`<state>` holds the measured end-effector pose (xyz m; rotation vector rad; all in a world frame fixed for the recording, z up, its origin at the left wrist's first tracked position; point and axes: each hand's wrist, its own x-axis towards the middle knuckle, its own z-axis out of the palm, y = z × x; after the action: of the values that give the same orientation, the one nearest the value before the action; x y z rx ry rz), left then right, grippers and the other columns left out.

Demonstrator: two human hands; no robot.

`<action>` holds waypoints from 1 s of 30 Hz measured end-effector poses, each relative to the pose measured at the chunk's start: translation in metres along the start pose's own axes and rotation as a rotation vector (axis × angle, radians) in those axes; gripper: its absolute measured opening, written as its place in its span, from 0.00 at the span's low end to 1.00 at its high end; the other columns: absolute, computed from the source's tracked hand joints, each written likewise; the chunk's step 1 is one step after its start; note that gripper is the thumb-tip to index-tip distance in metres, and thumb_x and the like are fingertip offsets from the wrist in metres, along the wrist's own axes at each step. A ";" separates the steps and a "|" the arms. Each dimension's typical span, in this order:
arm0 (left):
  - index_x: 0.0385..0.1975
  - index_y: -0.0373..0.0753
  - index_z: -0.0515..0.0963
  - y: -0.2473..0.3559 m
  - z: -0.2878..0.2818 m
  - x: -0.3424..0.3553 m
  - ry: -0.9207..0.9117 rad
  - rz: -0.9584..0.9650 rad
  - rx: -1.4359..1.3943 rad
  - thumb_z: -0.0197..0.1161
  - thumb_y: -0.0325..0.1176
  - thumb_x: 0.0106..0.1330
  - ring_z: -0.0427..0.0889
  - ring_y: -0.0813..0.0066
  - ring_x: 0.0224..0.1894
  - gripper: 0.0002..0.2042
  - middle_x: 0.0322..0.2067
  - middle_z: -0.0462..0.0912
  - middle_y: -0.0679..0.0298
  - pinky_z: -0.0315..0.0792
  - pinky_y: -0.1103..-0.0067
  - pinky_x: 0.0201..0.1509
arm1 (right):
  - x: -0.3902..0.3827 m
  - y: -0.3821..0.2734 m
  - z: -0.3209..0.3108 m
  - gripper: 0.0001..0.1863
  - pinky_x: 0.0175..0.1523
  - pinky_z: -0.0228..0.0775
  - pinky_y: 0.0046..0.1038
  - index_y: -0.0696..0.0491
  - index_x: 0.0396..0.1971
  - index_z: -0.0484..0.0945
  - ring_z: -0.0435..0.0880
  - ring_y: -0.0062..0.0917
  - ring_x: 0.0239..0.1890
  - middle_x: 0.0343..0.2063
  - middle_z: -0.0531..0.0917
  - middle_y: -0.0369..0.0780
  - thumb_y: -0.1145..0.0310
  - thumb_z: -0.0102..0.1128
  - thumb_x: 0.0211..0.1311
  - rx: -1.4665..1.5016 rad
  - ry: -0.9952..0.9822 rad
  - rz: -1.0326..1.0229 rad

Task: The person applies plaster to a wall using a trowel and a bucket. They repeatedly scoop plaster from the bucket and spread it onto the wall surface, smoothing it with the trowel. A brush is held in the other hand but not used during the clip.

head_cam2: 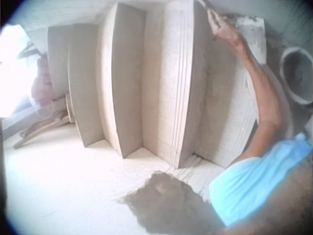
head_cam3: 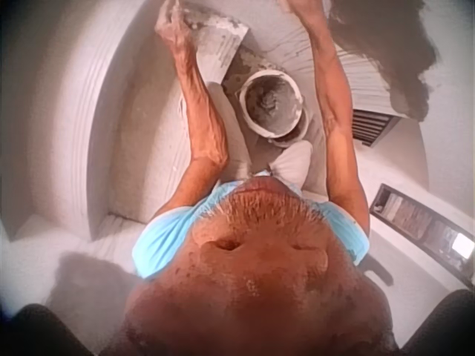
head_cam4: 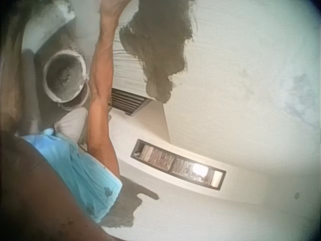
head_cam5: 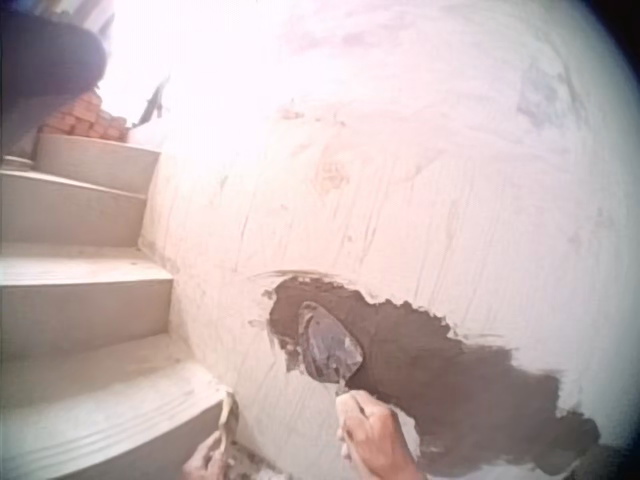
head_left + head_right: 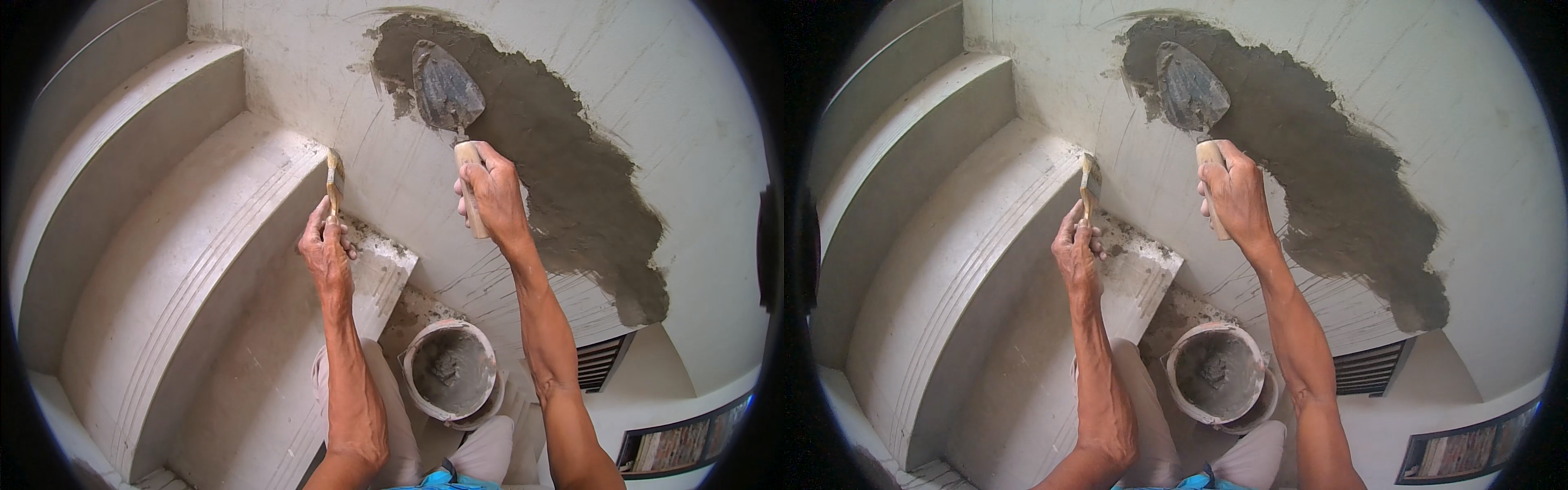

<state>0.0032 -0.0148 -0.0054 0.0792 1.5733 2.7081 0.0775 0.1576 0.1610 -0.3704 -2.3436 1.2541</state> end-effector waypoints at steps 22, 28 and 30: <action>0.63 0.32 0.73 -0.001 0.000 0.000 0.013 0.020 0.017 0.57 0.33 0.72 0.71 0.86 0.23 0.21 0.27 0.76 0.66 0.69 0.86 0.20 | -0.009 0.006 0.007 0.12 0.17 0.69 0.26 0.60 0.41 0.75 0.77 0.20 0.16 0.21 0.77 0.37 0.68 0.50 0.65 -0.004 -0.131 0.168; 0.63 0.32 0.73 -0.001 0.001 -0.001 -0.007 0.022 0.009 0.57 0.33 0.71 0.71 0.86 0.22 0.22 0.27 0.76 0.66 0.68 0.86 0.20 | 0.004 -0.003 0.003 0.15 0.17 0.69 0.24 0.59 0.48 0.74 0.76 0.18 0.16 0.22 0.77 0.37 0.67 0.48 0.66 -0.065 -0.074 0.040; 0.63 0.32 0.73 -0.003 0.003 0.000 -0.008 0.024 0.002 0.57 0.33 0.71 0.71 0.86 0.22 0.22 0.27 0.76 0.67 0.68 0.86 0.20 | 0.005 0.009 0.005 0.17 0.17 0.69 0.23 0.58 0.51 0.74 0.75 0.18 0.16 0.23 0.77 0.37 0.67 0.47 0.67 -0.092 -0.146 0.105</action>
<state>0.0028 -0.0112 -0.0066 0.1088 1.5829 2.7212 0.0711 0.1608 0.1521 -0.4505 -2.5416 1.2625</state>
